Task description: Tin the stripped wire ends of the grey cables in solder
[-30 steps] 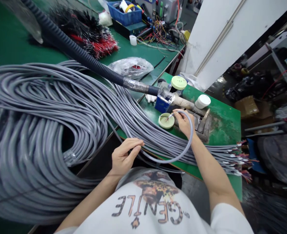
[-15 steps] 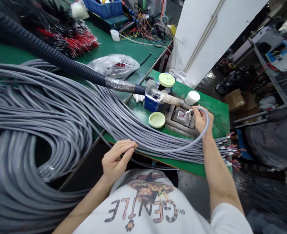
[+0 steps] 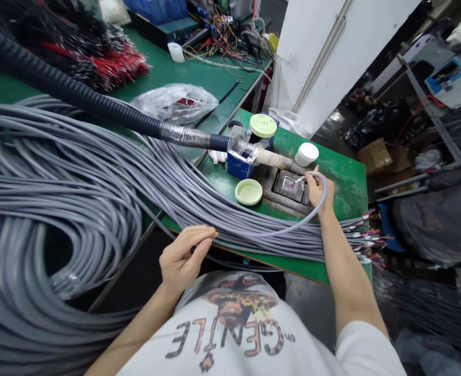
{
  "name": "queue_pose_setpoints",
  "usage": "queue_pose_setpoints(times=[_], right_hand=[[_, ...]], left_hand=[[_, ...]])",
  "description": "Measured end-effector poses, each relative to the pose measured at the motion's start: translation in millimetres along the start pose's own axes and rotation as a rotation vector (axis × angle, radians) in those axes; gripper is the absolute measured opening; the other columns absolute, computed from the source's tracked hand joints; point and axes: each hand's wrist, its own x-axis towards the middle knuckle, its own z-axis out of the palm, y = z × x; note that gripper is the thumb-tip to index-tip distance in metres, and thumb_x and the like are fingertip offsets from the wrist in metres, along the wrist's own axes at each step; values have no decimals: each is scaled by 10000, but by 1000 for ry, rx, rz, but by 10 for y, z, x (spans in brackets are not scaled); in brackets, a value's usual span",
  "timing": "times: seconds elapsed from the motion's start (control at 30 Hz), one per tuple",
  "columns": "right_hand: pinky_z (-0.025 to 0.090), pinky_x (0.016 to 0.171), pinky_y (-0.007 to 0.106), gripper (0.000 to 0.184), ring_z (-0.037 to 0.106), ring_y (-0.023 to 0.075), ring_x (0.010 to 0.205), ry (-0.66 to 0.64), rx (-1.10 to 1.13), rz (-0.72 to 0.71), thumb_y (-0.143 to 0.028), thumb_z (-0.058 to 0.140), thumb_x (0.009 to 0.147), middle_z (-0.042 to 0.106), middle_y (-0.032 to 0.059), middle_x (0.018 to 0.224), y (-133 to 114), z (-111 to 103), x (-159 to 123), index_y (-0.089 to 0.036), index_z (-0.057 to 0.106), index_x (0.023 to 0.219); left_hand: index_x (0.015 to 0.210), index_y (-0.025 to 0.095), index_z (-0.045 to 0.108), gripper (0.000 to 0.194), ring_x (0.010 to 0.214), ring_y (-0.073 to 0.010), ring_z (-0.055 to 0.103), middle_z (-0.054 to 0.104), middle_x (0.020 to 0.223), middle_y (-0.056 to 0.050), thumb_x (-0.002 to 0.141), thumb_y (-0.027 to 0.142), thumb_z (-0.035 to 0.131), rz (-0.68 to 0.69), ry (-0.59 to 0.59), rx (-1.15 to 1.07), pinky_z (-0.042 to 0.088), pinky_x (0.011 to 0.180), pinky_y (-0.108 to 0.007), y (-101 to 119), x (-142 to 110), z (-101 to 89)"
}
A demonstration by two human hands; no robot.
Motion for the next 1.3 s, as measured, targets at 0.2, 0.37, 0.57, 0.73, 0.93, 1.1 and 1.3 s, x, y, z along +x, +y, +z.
queue_pose_setpoints(times=[0.2, 0.37, 0.57, 0.73, 0.93, 1.1, 1.3], right_hand=[[527, 703, 341, 282, 675, 219, 737, -18, -6, 12, -407, 567, 843, 734, 53, 778, -74, -45, -37, -179, 727, 889], [529, 837, 387, 238, 674, 233, 918, -47, 117, -148, -354, 529, 896, 727, 60, 994, -713, -381, -429, -231, 691, 1019], [536, 856, 486, 366, 628, 272, 1072, -215, 301, -560, -210, 571, 864, 699, 34, 1135, -1190, -600, -1135, -351, 609, 1200], [473, 952, 541, 561, 543, 278, 1215, -416, 196, -788, -127, 578, 850, 680, 46, 1195, -1020, -625, -1449, -326, 480, 1366], [423, 994, 543, 527, 472, 281, 1288, -450, 145, -847, -113, 536, 877, 661, 87, 1225, -887, -676, -1625, -248, 468, 1382], [418, 1013, 522, 423, 469, 266, 1295, -479, 119, -856, -146, 464, 915, 664, 93, 1219, -895, -733, -1672, -238, 537, 1321], [518, 915, 394, 437, 610, 220, 1127, -514, 236, -557, -137, 448, 915, 649, 87, 1232, -1053, -712, -1730, -253, 500, 1332]], left_hand=[[991, 221, 718, 210, 883, -200, 671, 738, 880, -52, 814, 134, 646, -25, 5, -21, 555, 790, -369, 3, -2, 5], [949, 203, 741, 157, 829, -191, 671, 733, 844, -61, 826, 177, 647, -205, -28, -243, 549, 755, -335, 91, 22, 29], [932, 148, 750, 230, 717, -154, 684, 740, 787, -74, 804, 331, 694, -811, -215, -779, 549, 697, -261, 170, 92, 363], [876, 109, 740, 358, 629, -132, 655, 718, 725, -69, 694, 415, 780, -1040, -341, -1114, 532, 618, -233, 204, 111, 694], [846, 85, 726, 405, 592, -123, 632, 694, 686, -55, 617, 403, 831, -1080, -324, -1134, 515, 586, -228, 261, 69, 764], [782, 92, 714, 364, 583, -117, 626, 679, 656, -35, 584, 365, 852, -1076, -299, -1069, 513, 583, -225, 315, 56, 741], [705, 104, 692, 277, 561, -110, 614, 667, 621, -20, 646, 346, 813, -963, -282, -968, 502, 585, -225, 349, 14, 779]])
